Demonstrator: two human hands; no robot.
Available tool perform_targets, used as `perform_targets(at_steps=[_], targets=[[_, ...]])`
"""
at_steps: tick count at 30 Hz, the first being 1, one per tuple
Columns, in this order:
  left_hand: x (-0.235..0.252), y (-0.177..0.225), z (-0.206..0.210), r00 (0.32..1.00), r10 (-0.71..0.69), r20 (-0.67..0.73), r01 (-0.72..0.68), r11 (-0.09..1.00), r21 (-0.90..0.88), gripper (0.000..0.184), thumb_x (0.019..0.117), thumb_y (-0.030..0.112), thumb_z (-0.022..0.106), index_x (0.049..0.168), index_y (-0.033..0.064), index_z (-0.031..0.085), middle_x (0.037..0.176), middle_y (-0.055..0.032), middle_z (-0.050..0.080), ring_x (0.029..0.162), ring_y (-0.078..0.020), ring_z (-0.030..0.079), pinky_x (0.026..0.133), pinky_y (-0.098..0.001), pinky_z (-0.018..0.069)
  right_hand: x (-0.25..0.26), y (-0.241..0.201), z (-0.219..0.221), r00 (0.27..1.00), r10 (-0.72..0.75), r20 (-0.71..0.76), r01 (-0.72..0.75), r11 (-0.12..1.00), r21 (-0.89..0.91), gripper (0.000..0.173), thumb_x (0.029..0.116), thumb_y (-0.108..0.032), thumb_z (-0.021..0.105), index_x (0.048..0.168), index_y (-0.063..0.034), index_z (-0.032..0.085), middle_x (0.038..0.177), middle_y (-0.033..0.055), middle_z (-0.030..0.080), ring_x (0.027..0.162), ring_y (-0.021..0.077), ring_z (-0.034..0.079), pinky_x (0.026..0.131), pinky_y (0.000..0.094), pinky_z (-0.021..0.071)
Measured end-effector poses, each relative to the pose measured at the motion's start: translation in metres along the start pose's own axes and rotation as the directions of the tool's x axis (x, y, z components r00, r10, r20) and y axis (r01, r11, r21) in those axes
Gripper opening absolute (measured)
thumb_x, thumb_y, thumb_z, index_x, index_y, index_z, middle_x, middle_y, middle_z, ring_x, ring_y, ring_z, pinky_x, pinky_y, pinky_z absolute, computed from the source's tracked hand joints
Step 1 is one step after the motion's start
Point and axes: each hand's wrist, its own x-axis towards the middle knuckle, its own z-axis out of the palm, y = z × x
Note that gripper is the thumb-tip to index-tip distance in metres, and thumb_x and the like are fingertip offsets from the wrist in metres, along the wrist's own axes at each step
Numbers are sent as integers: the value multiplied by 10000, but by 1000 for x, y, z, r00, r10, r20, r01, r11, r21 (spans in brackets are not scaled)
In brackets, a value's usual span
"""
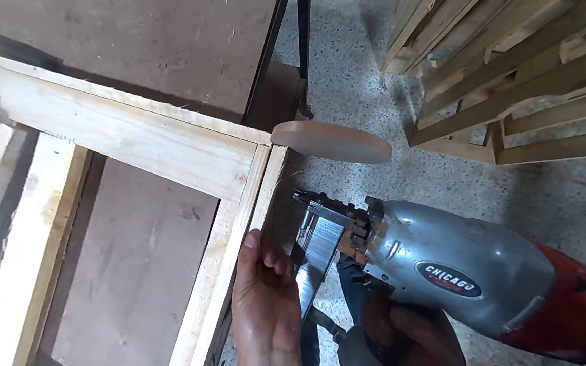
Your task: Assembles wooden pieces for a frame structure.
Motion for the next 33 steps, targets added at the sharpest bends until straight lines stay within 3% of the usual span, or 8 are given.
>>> perform_targets(at_steps=[7,16,22,33], targets=[[-2,4,-5,997,-53,49,56,996,-65,268,1069,268,518,903,102,648,544,33,475,424,-61,496,423,-201,463,17,3,7,998,-32,46,29,998,60,174,974,-222,652,1023,-73,727,731,35,670,622,127,635,607,318,556],[-1,5,-7,993,-75,95,84,993,-89,279,1065,288,534,920,87,660,538,19,493,425,-71,520,424,-207,477,25,14,8,998,17,54,-23,994,108,167,970,-207,651,1021,-68,728,724,27,668,625,123,635,616,313,557],[-1,4,-3,998,-37,50,38,999,-8,299,1072,286,517,880,96,645,559,20,519,433,-67,529,425,-201,481,24,19,10,998,27,50,-33,990,138,160,974,-218,647,978,-80,727,715,14,659,624,119,630,614,309,550],[-2,-2,2,999,37,16,-38,998,47,335,1074,243,500,812,103,655,577,13,556,474,-57,560,460,-184,497,6,20,6,997,67,42,-73,984,163,125,951,-180,652,1007,-114,743,734,5,680,635,101,641,622,301,556]])
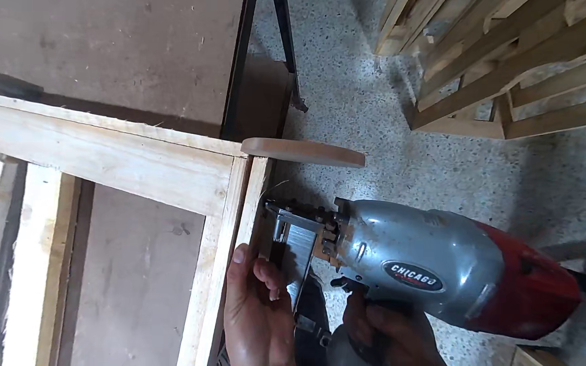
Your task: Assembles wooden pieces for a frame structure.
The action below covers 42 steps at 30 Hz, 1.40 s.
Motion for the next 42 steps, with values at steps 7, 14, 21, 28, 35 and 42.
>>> perform_targets(at_steps=[7,14,21,28,35,42], targets=[[1,-1,-1,1000,0,-1,0,1000,29,345,1072,276,496,806,118,649,597,20,563,495,-53,567,478,-178,501,0,-7,-2,1000,0,-25,0,1000,2,123,962,-182,637,986,-98,724,727,5,669,640,109,642,631,303,556],[-3,0,2,1000,2,-8,-2,1000,-6,332,1072,264,500,817,113,647,607,24,566,500,-51,579,485,-174,517,5,-15,-2,999,-20,-24,20,1000,0,120,964,-169,643,995,-88,727,753,15,678,655,111,646,636,301,559],[-2,1,3,1000,1,-20,-1,1000,-10,369,1087,312,474,815,121,634,579,31,545,475,-49,562,468,-174,502,9,-16,-2,999,-13,-30,13,1000,-1,119,962,-187,641,976,-103,724,733,1,670,647,107,646,635,298,562],[-1,2,0,1000,-27,-2,27,998,62,458,1085,374,466,735,124,621,536,38,499,444,-64,531,451,-201,493,29,-9,4,1000,-4,-29,4,1000,2,112,942,-171,655,934,-78,718,714,16,662,636,121,643,641,313,561],[1,3,-6,996,-67,67,61,994,89,471,1068,456,472,796,121,661,615,13,575,497,-82,577,477,-223,519,35,-10,1,999,31,-5,-31,1000,5,121,941,-191,656,913,-92,719,694,6,654,633,113,646,649,306,567],[-42,73,-42,804,276,527,-560,53,827,486,950,324,750,1352,79,627,1087,23,712,946,-65,678,809,-250,590,38,-12,0,999,31,8,-31,1000,6,123,947,-188,653,914,-93,723,695,5,655,630,110,647,662,301,576]])
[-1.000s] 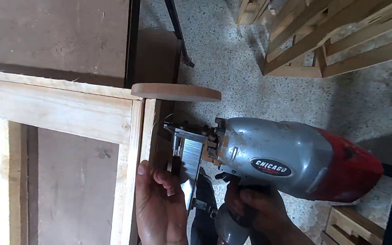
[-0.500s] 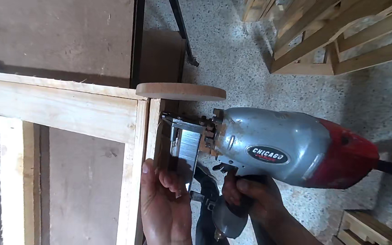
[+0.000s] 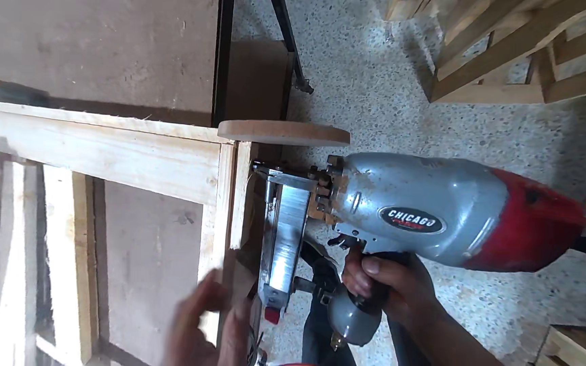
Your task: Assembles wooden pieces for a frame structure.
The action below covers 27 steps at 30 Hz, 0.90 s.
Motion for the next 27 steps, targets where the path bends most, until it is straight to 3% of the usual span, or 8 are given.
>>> perform_targets(at_steps=[2,3,6,10,13,17,22,27], targets=[[24,-5,-9,991,134,-3,-124,928,352,747,862,446,810,1405,5,547,1312,-156,612,1163,-207,627,926,-381,565,-2,-1,0,1000,22,-11,-22,1000,-21,136,940,-233,675,883,-123,729,676,-11,646,622,93,642,656,283,572],[38,-9,-5,989,148,20,-141,883,449,851,823,506,817,1424,-17,518,1338,-221,585,1170,-268,627,918,-433,566,-3,-1,1,999,30,-16,-30,999,-23,136,934,-241,682,872,-131,732,668,-13,644,617,90,641,650,278,570],[71,-18,16,970,237,46,-214,753,622,842,748,599,808,1341,37,601,1194,-162,613,995,-245,633,803,-412,555,-1,-1,3,1000,15,-20,-15,1000,-20,145,940,-228,676,866,-110,718,663,6,634,608,108,638,642,291,573],[69,-24,25,933,360,20,-286,703,651,685,786,502,797,1229,3,642,1116,-172,621,959,-262,606,786,-411,513,-3,-2,1,999,32,-24,-32,999,-27,149,940,-237,678,870,-114,723,664,-6,633,615,94,636,648,279,570],[66,-23,28,924,381,25,-298,680,670,576,805,431,785,1161,0,648,947,-120,665,803,-209,640,671,-374,536,-3,0,1,999,25,-29,-26,999,-29,144,939,-236,680,874,-114,720,667,-7,632,613,91,634,641,276,568],[68,-26,24,914,400,70,-347,682,644,551,807,392,752,1165,-15,652,914,-101,663,746,-167,616,633,-340,516,-3,1,1,999,27,-38,-27,1000,-5,144,935,-230,683,875,-104,717,669,1,634,612,102,637,636,284,570],[68,-30,24,909,415,27,-337,695,635,500,817,363,751,1137,-14,674,896,-108,677,725,-159,636,612,-328,529,1,0,2,999,22,-30,-22,1000,6,168,931,-205,672,1055,-96,702,640,-11,586,577,94,603,617,288,558],[67,-31,23,917,399,29,-332,718,612,505,810,364,756,1145,-4,671,920,-99,679,774,-177,654,653,-348,558,-6,0,6,997,-7,-72,4,999,-46,123,919,-235,702,885,-118,720,646,-9,613,580,93,613,600,275,556]])
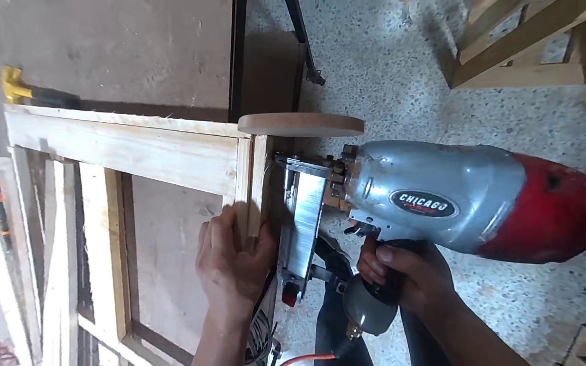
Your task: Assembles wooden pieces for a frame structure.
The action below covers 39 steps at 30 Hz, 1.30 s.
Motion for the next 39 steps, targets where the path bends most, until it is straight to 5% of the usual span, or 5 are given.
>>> perform_targets(at_steps=[5,10,21,28,39], targets=[[-8,-14,-12,999,37,33,-29,976,-216,656,858,525,769,1259,23,637,1107,-94,660,937,-132,657,786,-310,578,-29,5,-14,999,30,14,-31,999,34,148,945,-253,667,1000,-129,728,658,-31,610,588,80,608,606,274,555],[-73,-42,-32,990,-53,127,64,995,-81,853,826,570,778,1443,42,518,1418,-224,526,1298,-317,541,1001,-457,530,-52,13,-20,991,127,47,-130,989,76,182,948,-264,669,1055,-129,729,660,-24,624,589,81,623,610,270,568],[-88,-46,-27,985,-108,136,119,990,-76,731,859,440,746,1416,7,555,1364,-197,567,1231,-242,578,1011,-390,517,-61,32,-6,982,155,112,-168,979,115,105,939,-252,695,928,-154,731,688,-43,638,624,63,626,626,243,551],[-89,-45,-25,986,-120,118,127,991,-52,705,836,422,753,1366,-18,599,1225,-196,622,1036,-213,628,818,-333,549,-58,26,-4,984,164,74,-172,978,118,136,922,-205,686,1017,-116,723,669,-30,623,595,75,615,611,273,559],[-85,-46,-26,990,-115,86,125,984,-130,701,846,449,707,1372,-5,608,1239,-246,647,1120,-408,638,941,-541,537,-113,-199,-43,985,160,-59,-166,980,-111,292,929,-289,686,1152,-107,738,690,-28,649,581,87,621,592,295,571]])
